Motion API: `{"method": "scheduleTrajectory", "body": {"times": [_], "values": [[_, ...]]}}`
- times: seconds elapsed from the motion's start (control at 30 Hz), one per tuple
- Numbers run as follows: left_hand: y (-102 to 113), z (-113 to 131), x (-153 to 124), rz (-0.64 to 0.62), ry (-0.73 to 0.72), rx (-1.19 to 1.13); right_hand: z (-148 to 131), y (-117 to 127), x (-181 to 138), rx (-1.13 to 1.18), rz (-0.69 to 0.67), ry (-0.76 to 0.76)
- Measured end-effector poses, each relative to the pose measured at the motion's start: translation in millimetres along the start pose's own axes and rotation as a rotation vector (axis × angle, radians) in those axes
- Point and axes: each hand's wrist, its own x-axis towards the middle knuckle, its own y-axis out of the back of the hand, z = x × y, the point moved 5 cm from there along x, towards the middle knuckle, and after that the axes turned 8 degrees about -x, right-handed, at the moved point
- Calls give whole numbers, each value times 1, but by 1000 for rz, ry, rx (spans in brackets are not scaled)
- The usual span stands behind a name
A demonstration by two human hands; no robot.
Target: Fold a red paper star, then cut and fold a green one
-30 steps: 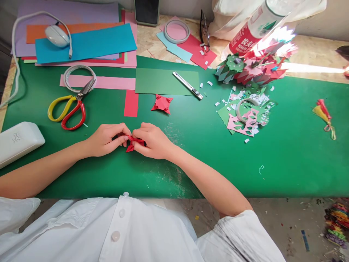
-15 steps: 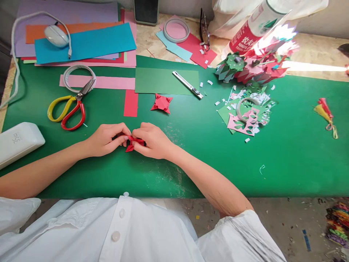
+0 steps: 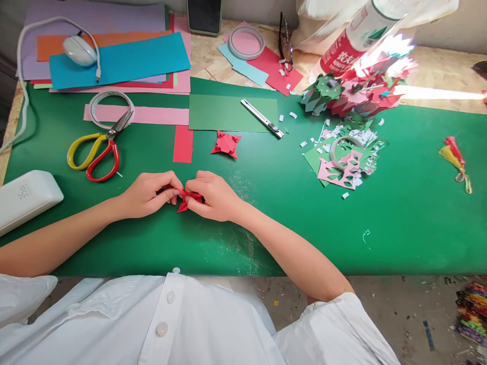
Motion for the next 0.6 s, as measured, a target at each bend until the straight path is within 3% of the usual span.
{"method": "scheduleTrajectory", "body": {"times": [0.6], "values": [[0, 3, 0, 79, -47, 50, 2, -2, -1, -12, 20, 26]]}}
